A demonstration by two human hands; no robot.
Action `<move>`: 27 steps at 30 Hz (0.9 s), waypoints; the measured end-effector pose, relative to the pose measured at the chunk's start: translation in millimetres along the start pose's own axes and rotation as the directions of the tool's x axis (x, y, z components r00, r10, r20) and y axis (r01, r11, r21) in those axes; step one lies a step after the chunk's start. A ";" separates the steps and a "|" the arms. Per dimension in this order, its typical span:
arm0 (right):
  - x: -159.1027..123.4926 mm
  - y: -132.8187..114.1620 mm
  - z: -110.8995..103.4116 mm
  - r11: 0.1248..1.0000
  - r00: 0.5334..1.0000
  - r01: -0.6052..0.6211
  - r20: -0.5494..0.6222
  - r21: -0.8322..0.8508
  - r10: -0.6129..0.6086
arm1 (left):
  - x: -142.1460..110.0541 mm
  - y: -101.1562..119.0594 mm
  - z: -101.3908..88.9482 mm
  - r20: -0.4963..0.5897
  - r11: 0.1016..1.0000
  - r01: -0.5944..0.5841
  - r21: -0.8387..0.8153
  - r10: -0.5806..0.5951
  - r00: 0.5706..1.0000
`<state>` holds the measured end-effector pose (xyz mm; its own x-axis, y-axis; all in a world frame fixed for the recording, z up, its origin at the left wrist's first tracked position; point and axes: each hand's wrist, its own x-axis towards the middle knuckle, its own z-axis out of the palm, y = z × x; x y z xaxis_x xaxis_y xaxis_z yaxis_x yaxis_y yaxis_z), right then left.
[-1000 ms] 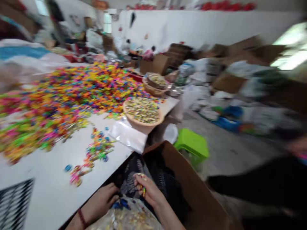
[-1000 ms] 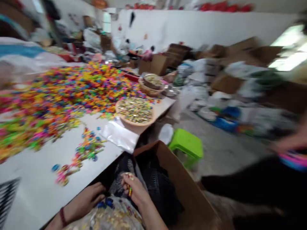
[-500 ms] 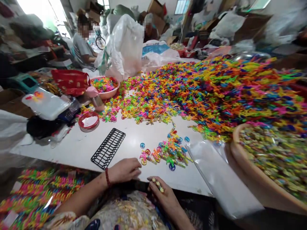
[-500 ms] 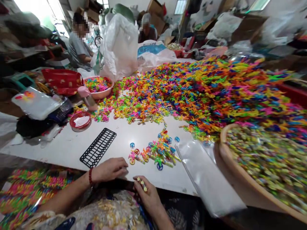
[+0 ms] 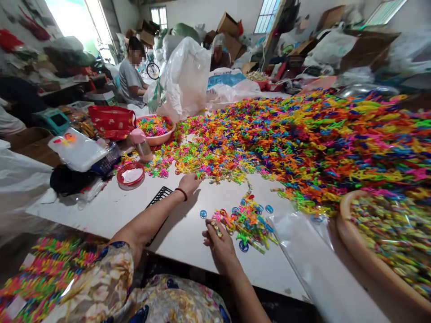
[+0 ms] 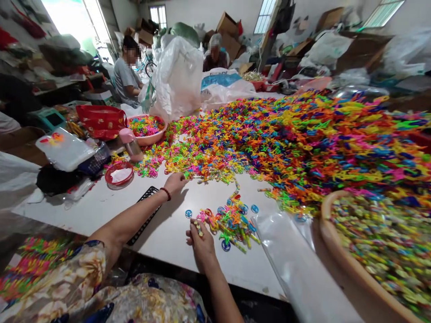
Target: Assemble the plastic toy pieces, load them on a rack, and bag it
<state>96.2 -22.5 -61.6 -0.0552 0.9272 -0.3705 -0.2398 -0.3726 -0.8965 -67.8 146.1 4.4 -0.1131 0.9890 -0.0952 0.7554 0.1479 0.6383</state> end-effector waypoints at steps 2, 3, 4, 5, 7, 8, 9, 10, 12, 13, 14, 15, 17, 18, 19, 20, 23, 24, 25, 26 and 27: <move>-1.2 1.1 -4.9 0.999 1.000 0.015 0.009 0.028 -0.015 | 15.8 5.7 11.3 -0.074 0.996 0.069 -0.051 -0.073 0.995; -3.4 2.4 -6.5 1.000 0.999 0.029 0.018 0.010 -0.029 | 22.1 7.2 16.3 -0.096 0.992 0.097 -0.086 -0.105 0.990; -5.9 4.2 -7.4 0.998 0.998 0.050 0.027 -0.034 -0.049 | 27.4 7.7 20.6 -0.107 0.985 0.120 -0.126 -0.134 0.985; -8.6 6.3 -7.9 0.991 0.996 0.083 0.035 -0.101 -0.080 | 31.6 7.2 24.0 -0.105 0.975 0.139 -0.170 -0.158 0.982; -12.9 10.5 -8.0 0.951 0.985 0.172 0.057 -0.256 -0.163 | 36.7 3.4 27.6 -0.072 0.947 0.172 -0.272 -0.198 0.978; -14.3 12.3 -7.8 0.922 0.977 0.215 0.067 -0.322 -0.205 | 37.3 0.2 27.8 -0.045 0.926 0.190 -0.328 -0.216 0.975; -15.3 13.7 -7.8 0.895 0.968 0.248 0.073 -0.372 -0.238 | 36.5 -3.5 26.9 -0.012 0.898 0.212 -0.385 -0.234 0.972; -15.8 14.6 -7.9 0.875 0.963 0.268 0.072 -0.403 -0.261 | 34.3 -7.8 25.0 0.030 0.864 0.238 -0.444 -0.252 0.967; -15.8 15.8 -8.6 0.864 0.961 0.273 0.071 -0.424 -0.269 | 25.9 -17.5 18.4 0.137 0.772 0.304 -0.559 -0.275 0.952; -15.4 16.3 -9.3 0.863 0.961 0.273 0.080 -0.426 -0.265 | 20.1 -22.8 13.9 0.199 0.715 0.340 -0.610 -0.277 0.940; -14.7 16.9 -10.1 0.859 0.960 0.280 0.096 -0.428 -0.264 | 13.7 -28.1 8.7 0.264 0.653 0.377 -0.656 -0.270 0.926; -13.9 17.8 -11.0 0.851 0.955 0.295 0.113 -0.435 -0.273 | 7.1 -33.3 3.1 0.326 0.589 0.412 -0.695 -0.253 0.911; -12.1 20.3 -12.7 0.820 0.940 0.340 0.144 -0.461 -0.309 | -5.7 -43.0 -8.5 0.427 0.459 0.470 -0.754 -0.201 0.882; -11.3 21.6 -13.5 0.800 0.931 0.362 0.152 -0.478 -0.331 | -11.2 -47.0 -13.9 0.461 0.397 0.490 -0.776 -0.173 0.870; -10.5 22.8 -14.2 0.779 0.923 0.382 0.160 -0.497 -0.351 | -15.9 -50.3 -18.5 0.486 0.341 0.505 -0.793 -0.146 0.862; -9.9 23.7 -14.8 0.759 0.914 0.400 0.168 -0.514 -0.368 | -19.8 -52.6 -22.1 0.503 0.289 0.515 -0.807 -0.121 0.856; -8.8 24.9 -16.3 0.707 0.892 0.442 0.190 -0.553 -0.410 | -28.3 -53.3 -26.8 0.546 0.172 0.548 -0.819 -0.063 0.836; -8.7 24.9 -16.7 0.691 0.884 0.455 0.193 -0.561 -0.425 | -31.2 -51.4 -26.5 0.559 0.145 0.560 -0.816 -0.046 0.828; -8.6 24.7 -16.9 0.676 0.875 0.469 0.197 -0.568 -0.441 | -34.8 -48.8 -25.6 0.571 0.124 0.570 -0.812 -0.029 0.820; -8.7 24.5 -17.1 0.662 0.865 0.484 0.201 -0.572 -0.459 | -39.1 -45.5 -24.2 0.579 0.107 0.577 -0.810 -0.011 0.815; -9.0 24.3 -17.0 0.649 0.856 0.499 0.208 -0.574 -0.473 | -44.4 -42.0 -22.4 0.578 0.092 0.575 -0.813 0.011 0.816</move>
<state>107.3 -40.5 -84.1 -0.1359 0.9781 0.1578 0.3730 0.1980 -0.9065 -109.0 96.0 -1.2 0.2889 0.8085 -0.5126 -0.5198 0.5821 0.6252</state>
